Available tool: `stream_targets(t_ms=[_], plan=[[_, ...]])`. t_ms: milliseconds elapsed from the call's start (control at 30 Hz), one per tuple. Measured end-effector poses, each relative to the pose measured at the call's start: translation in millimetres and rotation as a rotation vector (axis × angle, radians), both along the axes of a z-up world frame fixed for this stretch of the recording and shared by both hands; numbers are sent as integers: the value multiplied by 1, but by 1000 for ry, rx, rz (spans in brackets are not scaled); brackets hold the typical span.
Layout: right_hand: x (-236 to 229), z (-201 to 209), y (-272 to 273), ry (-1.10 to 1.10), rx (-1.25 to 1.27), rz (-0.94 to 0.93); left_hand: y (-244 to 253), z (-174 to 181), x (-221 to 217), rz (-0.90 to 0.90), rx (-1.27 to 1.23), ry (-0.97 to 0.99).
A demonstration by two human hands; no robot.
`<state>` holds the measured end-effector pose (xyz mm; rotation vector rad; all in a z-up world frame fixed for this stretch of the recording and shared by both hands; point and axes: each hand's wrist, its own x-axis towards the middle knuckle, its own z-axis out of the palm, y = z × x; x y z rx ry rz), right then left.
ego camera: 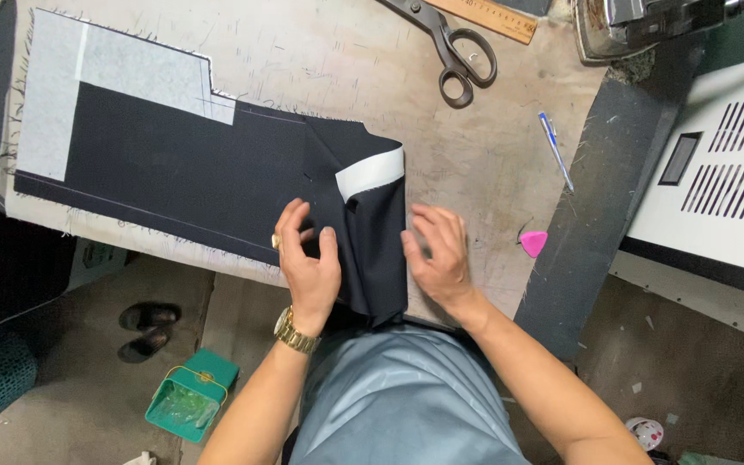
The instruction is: The person brushes the work area, marks a piece of dark fabric, and then uses large shears to cut along the white marked lines of the fabric on a workbench.
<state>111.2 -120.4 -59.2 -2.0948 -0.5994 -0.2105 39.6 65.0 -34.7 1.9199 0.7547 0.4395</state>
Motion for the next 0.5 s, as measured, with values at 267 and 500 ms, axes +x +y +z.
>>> stream_targets(t_ms=[267,500], plan=[[-16,-2,-27,163,146,18,-20,-1,46,-205,-359,228],[0,-29,-139,-239,-352,-64,-58,1,34,-281,-864,34]])
